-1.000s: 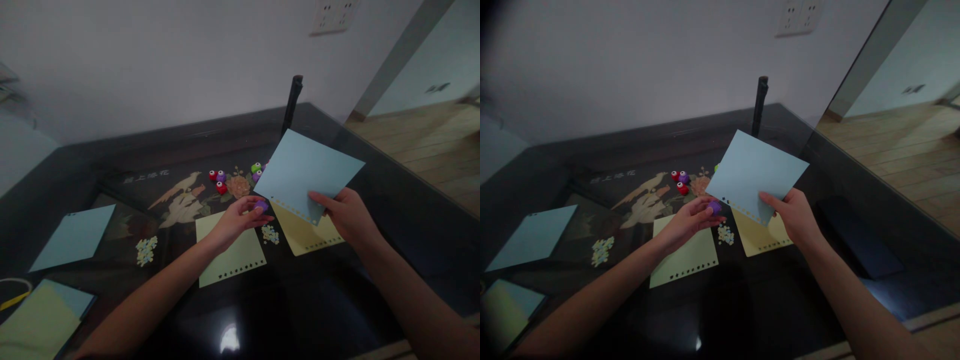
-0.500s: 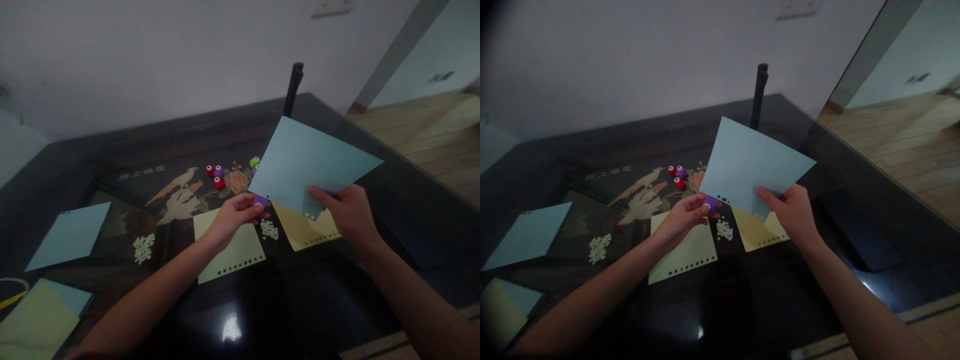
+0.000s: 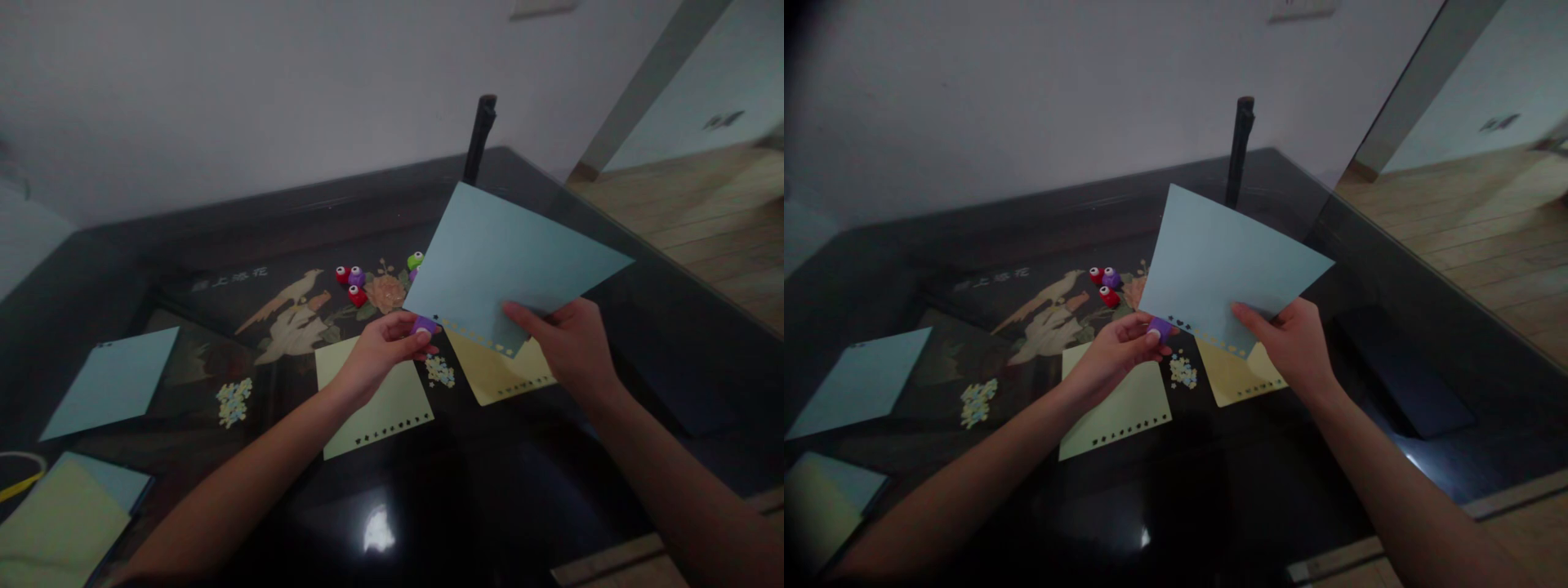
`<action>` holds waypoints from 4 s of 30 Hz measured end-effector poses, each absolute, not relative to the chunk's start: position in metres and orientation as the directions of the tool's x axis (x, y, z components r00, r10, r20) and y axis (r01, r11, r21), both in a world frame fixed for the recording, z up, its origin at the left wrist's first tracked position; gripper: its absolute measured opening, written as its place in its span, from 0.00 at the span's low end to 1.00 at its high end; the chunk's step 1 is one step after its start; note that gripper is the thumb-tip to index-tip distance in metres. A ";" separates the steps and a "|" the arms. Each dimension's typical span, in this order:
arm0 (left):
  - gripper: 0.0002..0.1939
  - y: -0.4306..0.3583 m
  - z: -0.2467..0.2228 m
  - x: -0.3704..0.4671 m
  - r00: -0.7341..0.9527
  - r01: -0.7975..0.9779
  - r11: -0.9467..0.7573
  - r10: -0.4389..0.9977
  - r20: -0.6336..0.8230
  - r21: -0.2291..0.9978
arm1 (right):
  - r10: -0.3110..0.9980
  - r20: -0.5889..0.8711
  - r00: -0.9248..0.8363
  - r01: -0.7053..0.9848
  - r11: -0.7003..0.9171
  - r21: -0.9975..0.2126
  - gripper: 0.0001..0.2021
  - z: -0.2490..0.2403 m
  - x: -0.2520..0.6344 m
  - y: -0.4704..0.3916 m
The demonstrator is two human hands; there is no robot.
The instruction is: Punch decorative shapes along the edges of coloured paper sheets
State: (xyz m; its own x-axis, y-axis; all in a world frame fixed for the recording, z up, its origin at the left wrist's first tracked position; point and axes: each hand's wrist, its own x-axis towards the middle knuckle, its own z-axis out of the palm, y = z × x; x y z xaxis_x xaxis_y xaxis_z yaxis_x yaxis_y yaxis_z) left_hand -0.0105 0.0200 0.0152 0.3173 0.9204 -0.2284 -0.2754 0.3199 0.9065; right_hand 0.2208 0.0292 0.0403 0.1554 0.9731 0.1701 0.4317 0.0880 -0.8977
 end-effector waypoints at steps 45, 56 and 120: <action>0.17 0.022 0.009 -0.009 0.288 -0.251 0.310 0.929 -0.235 0.917 | 0.983 0.183 0.025 0.517 0.144 -0.844 0.08 0.037 0.223 0.032; 0.13 0.023 0.007 -0.009 0.277 -0.241 0.300 0.933 -0.231 0.923 | 0.979 0.205 0.000 0.510 0.176 -0.842 0.08 0.036 0.222 0.032; 0.11 0.024 0.007 -0.012 0.289 -0.224 0.248 0.941 -0.178 0.943 | 0.971 0.238 -0.029 0.530 0.217 -0.820 0.06 0.037 0.225 0.032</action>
State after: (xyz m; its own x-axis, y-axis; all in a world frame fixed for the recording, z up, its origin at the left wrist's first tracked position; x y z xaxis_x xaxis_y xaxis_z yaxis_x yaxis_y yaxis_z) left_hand -0.0116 0.0240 0.0070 0.2891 0.9405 -0.1785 -0.2240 0.2477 0.9426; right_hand 0.2246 0.0316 0.0370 -0.0289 0.9709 0.2378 0.5304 0.2165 -0.8196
